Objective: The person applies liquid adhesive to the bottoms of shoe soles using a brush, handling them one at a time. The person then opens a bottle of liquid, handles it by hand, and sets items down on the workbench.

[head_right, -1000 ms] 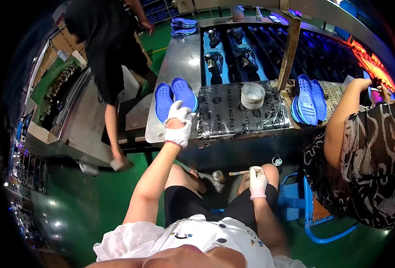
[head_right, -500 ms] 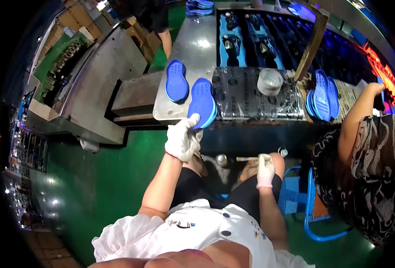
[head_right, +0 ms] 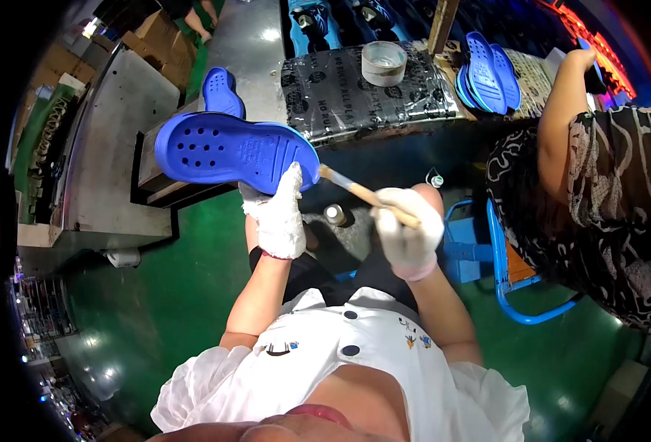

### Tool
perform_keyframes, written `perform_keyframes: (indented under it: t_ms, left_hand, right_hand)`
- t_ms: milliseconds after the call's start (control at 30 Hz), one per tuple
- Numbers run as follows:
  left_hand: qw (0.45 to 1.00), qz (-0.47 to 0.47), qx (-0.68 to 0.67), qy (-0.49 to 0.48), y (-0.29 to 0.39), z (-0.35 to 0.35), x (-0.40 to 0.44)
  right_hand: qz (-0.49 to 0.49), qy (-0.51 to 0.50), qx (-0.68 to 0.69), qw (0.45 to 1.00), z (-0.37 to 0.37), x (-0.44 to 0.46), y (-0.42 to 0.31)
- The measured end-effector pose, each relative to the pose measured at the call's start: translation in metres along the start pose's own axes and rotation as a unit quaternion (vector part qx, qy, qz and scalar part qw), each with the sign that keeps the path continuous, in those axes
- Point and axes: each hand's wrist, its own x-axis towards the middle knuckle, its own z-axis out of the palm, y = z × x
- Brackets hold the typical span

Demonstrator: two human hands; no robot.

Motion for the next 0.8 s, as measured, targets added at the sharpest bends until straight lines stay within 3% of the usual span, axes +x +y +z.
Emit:
perform_keyframes:
  t_ms: [133,333,433,567,667,733,800]
  left_hand:
    - [1.000,0.019,-0.013,-0.022,-0.008,-0.005,0.001]
    - [0.999,0.003,-0.041,0.010,-0.004,0.000,-0.005]
    - [0.999,0.002,-0.038,-0.009,-0.006,-0.004,-0.003]
    - [1.000,-0.025,-0.007,0.005,0.001,-0.007,-0.003]
    - [1.000,0.002,-0.023,0.011,-0.012,-0.003,0.000]
    - [0.995,0.072,-0.064,-0.007,-0.016,0.001,0.002]
    - [0.999,0.038,-0.028,0.001,-0.007,-0.002,-0.001]
  right_hand:
    - [-0.136,-0.038,-0.093,0.986,0.009,0.005,0.002]
    - [-0.098,-0.040,-0.044,0.993,0.002,0.008,0.000]
    - [-0.128,-0.107,-0.105,0.980,0.002,0.012,-0.007]
    - [-0.126,-0.079,-0.101,0.984,-0.008,0.006,-0.007]
    - [-0.104,-0.055,-0.033,0.993,-0.003,0.005,-0.009]
    - [-0.120,-0.113,-0.091,0.982,-0.001,0.011,-0.012]
    - [-0.134,-0.111,-0.099,0.980,-0.002,0.011,-0.008]
